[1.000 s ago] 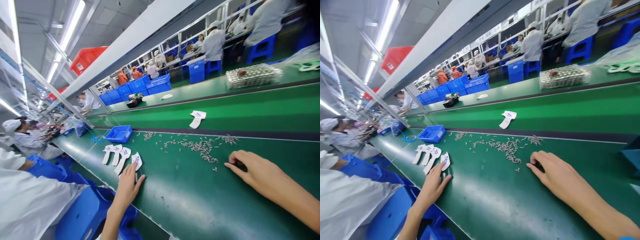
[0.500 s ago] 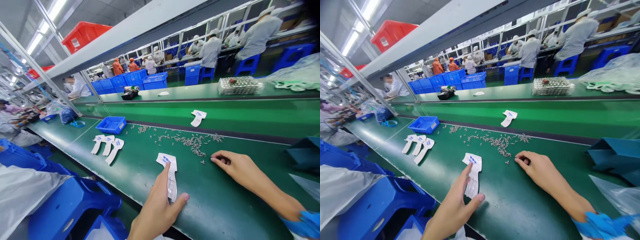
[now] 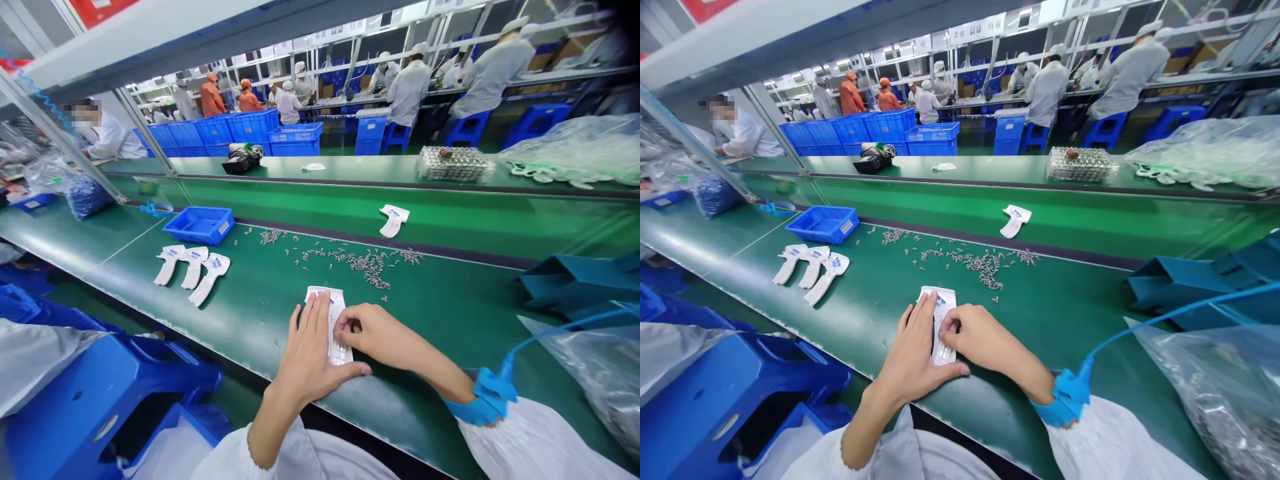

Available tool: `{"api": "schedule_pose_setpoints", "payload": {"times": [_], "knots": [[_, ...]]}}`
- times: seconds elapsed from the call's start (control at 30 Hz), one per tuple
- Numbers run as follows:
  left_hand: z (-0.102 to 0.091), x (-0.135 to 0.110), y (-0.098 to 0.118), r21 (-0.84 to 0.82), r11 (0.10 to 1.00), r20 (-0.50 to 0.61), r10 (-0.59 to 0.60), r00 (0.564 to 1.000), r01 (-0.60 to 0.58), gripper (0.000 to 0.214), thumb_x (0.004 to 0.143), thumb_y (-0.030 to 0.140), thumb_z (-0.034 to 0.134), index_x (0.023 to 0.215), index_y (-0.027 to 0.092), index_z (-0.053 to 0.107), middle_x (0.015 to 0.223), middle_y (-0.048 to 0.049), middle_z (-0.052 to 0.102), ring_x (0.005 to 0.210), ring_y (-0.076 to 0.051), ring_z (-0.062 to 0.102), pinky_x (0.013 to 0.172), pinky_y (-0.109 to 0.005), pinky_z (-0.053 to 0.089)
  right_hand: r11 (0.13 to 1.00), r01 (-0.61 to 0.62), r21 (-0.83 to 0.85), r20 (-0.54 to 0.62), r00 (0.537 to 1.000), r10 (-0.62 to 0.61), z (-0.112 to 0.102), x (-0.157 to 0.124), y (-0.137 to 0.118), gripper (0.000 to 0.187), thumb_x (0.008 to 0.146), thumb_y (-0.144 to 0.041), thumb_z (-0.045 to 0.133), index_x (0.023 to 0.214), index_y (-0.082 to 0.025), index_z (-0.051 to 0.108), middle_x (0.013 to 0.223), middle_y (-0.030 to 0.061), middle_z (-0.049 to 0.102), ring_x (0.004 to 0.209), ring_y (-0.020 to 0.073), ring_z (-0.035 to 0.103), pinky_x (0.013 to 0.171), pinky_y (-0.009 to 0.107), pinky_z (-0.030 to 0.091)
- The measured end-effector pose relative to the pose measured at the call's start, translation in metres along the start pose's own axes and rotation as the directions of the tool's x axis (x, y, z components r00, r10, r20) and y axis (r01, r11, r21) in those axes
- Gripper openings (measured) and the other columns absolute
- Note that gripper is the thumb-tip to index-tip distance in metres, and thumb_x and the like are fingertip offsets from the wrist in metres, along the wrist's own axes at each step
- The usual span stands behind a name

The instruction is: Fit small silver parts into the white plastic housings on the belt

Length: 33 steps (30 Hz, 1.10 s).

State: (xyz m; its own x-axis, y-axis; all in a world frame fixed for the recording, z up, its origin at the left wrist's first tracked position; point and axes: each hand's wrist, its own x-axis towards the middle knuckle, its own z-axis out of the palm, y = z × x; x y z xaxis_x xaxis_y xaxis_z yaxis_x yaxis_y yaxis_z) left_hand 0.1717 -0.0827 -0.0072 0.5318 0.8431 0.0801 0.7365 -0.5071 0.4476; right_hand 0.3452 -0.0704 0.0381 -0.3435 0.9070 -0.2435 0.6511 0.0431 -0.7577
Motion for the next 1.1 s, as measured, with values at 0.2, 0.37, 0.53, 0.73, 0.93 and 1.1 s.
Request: {"api": "schedule_pose_setpoints", "payload": {"times": [0.2, 0.37, 0.53, 0.73, 0.93, 1.1], "knots": [[0.004, -0.001, -0.003, -0.023, 1.000, -0.030, 0.011, 0.999, -0.011, 0.112, 0.078, 0.078, 0.057, 0.156, 0.021, 0.000, 0.162, -0.0159, 0.020, 0.151, -0.034, 0.013, 0.119, -0.060, 0.015, 0.996, -0.019, -0.089, -0.022, 1.000, 0.017, -0.003, 0.003, 0.000, 0.012, 0.081, -0.025, 0.055, 0.075, -0.021, 0.065, 0.069, -0.0008, 0.065, 0.061, 0.0145, 0.053, 0.056, 0.025, 0.033], [0.002, -0.001, 0.000, -0.006, 1.000, -0.027, 0.020, 0.999, -0.020, 0.108, 0.080, 0.078, 0.053, 0.155, 0.019, 0.004, 0.162, -0.0174, 0.021, 0.150, -0.036, 0.013, 0.118, -0.062, 0.017, 0.992, -0.058, -0.114, 0.007, 0.998, 0.060, -0.005, 0.003, -0.005, 0.011, 0.083, -0.026, 0.056, 0.077, -0.022, 0.064, 0.071, -0.0007, 0.065, 0.065, 0.0160, 0.056, 0.058, 0.026, 0.035], [0.003, -0.001, 0.000, 0.019, 0.999, -0.029, 0.026, 0.999, -0.025, 0.108, 0.081, 0.079, 0.050, 0.155, 0.016, 0.005, 0.161, -0.0184, 0.022, 0.150, -0.036, 0.015, 0.118, -0.062, 0.018, 0.973, -0.071, -0.221, -0.012, 0.997, 0.071, -0.002, 0.004, -0.002, 0.008, 0.085, -0.027, 0.057, 0.078, -0.022, 0.056, 0.077, -0.0003, 0.067, 0.067, 0.0171, 0.056, 0.060, 0.028, 0.033], [0.005, -0.001, -0.001, 0.018, 0.999, -0.055, 0.029, 0.998, -0.028, 0.115, 0.075, 0.086, 0.049, 0.156, 0.017, 0.006, 0.161, -0.0176, 0.024, 0.149, -0.037, 0.017, 0.117, -0.062, 0.019, 0.953, -0.092, -0.290, 0.011, 0.995, 0.099, -0.001, 0.010, 0.002, 0.012, 0.085, -0.028, 0.060, 0.080, -0.023, 0.049, 0.077, -0.0006, 0.066, 0.067, 0.0176, 0.055, 0.058, 0.028, 0.031], [0.006, -0.001, -0.004, 0.034, 0.999, -0.054, 0.035, 0.998, -0.033, 0.115, 0.076, 0.086, 0.046, 0.156, 0.018, 0.000, 0.161, -0.0176, 0.022, 0.150, -0.037, 0.015, 0.117, -0.061, 0.019, 0.978, -0.032, -0.206, -0.045, 0.999, 0.023, -0.017, 0.006, 0.016, 0.009, 0.090, -0.030, 0.054, 0.091, -0.023, 0.060, 0.080, 0.0005, 0.068, 0.072, 0.0187, 0.061, 0.064, 0.029, 0.041], [0.009, -0.002, -0.005, 0.027, 0.999, -0.083, 0.041, 0.996, -0.039, 0.118, 0.076, 0.087, 0.046, 0.156, 0.020, -0.009, 0.161, -0.0172, 0.022, 0.149, -0.037, 0.017, 0.116, -0.062, 0.020, 0.886, -0.171, -0.431, -0.352, 0.936, 0.010, -0.039, -0.007, 0.062, 0.027, 0.091, -0.025, 0.049, 0.112, -0.022, 0.065, 0.110, 0.0098, 0.066, 0.093, 0.0259, 0.065, 0.078, 0.036, 0.046]]}}
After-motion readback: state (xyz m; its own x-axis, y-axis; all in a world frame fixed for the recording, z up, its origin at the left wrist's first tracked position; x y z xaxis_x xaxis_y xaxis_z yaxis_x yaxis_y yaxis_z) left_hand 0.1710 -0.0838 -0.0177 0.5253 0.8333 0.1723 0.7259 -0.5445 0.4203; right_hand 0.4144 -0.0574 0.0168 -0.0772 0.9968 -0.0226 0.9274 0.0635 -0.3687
